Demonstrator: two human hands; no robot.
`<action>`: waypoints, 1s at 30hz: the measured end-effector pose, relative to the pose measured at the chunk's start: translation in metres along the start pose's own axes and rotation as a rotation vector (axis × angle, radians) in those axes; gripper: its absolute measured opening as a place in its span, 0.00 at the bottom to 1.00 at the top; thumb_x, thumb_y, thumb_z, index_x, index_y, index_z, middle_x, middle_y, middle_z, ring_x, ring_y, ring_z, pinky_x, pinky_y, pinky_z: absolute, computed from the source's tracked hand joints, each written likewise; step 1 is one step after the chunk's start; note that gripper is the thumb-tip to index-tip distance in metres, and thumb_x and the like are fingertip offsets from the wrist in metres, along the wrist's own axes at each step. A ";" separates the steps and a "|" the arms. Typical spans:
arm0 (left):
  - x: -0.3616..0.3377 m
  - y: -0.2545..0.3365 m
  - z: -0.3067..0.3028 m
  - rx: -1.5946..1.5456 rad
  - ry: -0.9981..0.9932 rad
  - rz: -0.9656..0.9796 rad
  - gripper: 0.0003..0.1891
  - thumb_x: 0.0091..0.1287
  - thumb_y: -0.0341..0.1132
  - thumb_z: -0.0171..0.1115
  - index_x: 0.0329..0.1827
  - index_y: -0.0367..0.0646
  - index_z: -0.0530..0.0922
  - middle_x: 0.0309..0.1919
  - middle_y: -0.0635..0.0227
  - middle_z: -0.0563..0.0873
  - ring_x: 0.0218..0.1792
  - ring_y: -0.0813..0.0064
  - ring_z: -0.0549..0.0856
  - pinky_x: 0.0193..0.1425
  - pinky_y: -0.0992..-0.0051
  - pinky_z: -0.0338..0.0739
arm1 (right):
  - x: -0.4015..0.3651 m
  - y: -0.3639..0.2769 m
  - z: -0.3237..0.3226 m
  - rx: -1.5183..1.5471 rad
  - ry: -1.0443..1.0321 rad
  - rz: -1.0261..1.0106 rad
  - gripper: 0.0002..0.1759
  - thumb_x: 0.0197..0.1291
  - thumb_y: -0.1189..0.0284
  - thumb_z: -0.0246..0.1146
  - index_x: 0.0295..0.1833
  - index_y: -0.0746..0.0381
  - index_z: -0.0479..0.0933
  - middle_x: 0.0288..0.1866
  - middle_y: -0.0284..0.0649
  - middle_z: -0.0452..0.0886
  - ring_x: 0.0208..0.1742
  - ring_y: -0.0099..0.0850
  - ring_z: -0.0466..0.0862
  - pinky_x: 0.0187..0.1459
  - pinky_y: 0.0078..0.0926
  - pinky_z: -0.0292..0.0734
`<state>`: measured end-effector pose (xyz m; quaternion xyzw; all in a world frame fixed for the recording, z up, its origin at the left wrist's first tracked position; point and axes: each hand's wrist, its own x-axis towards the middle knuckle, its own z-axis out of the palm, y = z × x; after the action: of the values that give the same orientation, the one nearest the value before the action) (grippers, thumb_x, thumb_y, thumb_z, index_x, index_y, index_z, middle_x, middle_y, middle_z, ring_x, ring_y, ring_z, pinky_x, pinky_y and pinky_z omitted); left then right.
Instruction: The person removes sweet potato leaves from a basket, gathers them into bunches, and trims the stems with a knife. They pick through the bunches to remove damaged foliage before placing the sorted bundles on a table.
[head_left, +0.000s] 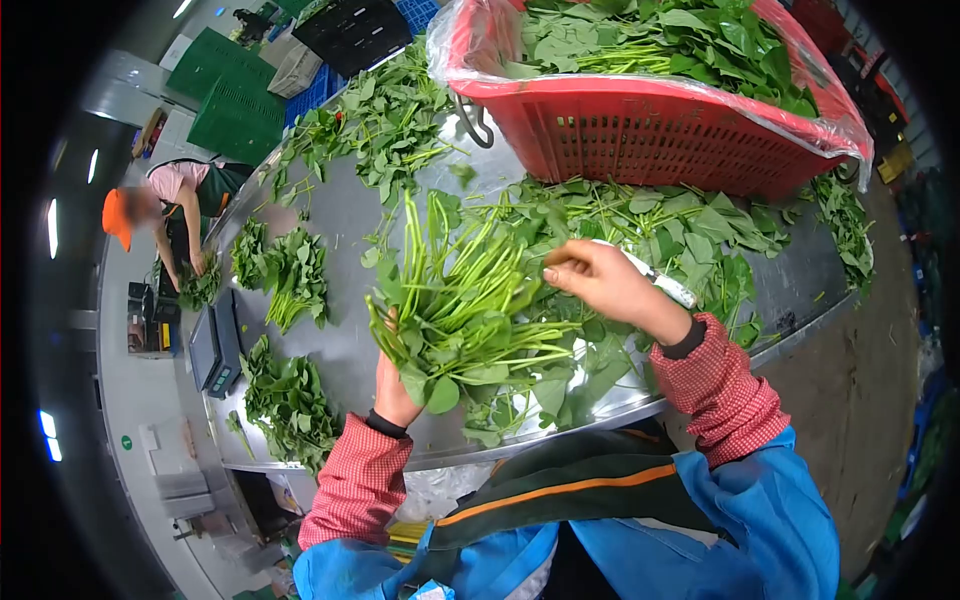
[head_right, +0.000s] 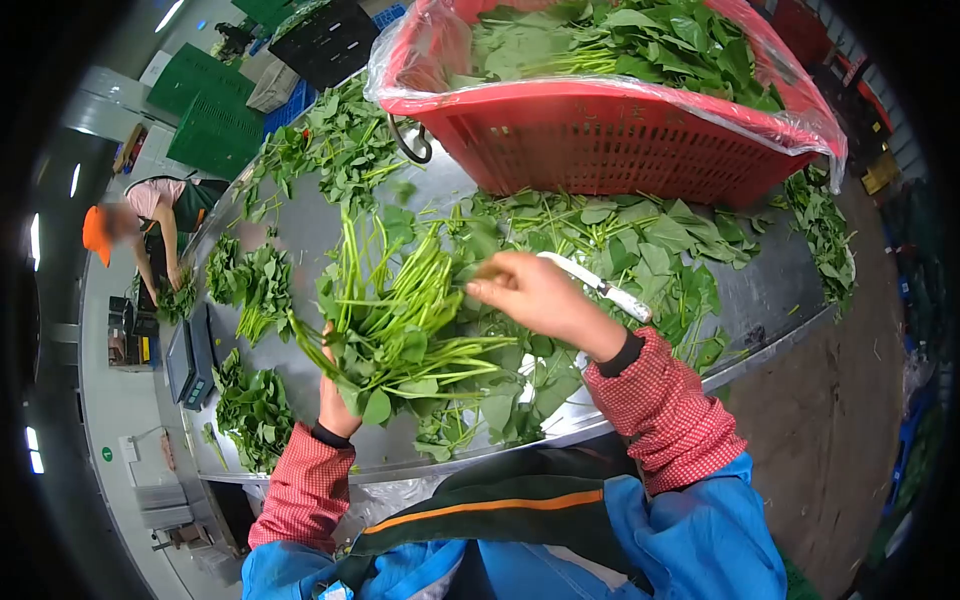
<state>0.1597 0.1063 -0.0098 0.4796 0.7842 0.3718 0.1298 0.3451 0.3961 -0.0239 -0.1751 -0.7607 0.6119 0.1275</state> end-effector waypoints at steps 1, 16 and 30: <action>-0.003 0.001 0.000 -0.053 -0.005 -0.031 0.49 0.53 0.31 0.74 0.76 0.34 0.54 0.62 0.49 0.73 0.61 0.52 0.76 0.65 0.63 0.70 | 0.004 -0.010 -0.010 -0.172 0.125 -0.086 0.21 0.56 0.57 0.70 0.44 0.65 0.80 0.35 0.40 0.78 0.35 0.32 0.80 0.38 0.30 0.75; -0.011 0.003 -0.021 0.198 -0.096 0.175 0.53 0.50 0.27 0.76 0.77 0.41 0.51 0.58 0.46 0.72 0.55 0.49 0.78 0.58 0.61 0.75 | 0.012 -0.031 -0.053 0.833 -0.094 -0.059 0.12 0.69 0.70 0.57 0.51 0.64 0.81 0.22 0.23 0.66 0.24 0.15 0.72 0.28 0.17 0.72; -0.004 0.007 -0.018 0.216 -0.166 0.207 0.51 0.50 0.30 0.76 0.77 0.47 0.54 0.62 0.42 0.70 0.59 0.43 0.75 0.60 0.59 0.74 | 0.010 -0.014 -0.030 -0.275 0.241 -0.291 0.09 0.58 0.66 0.65 0.34 0.62 0.80 0.24 0.46 0.78 0.27 0.44 0.81 0.32 0.43 0.76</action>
<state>0.1565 0.0963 0.0072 0.5980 0.7527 0.2557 0.1026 0.3465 0.4248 -0.0043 -0.1512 -0.8335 0.4521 0.2793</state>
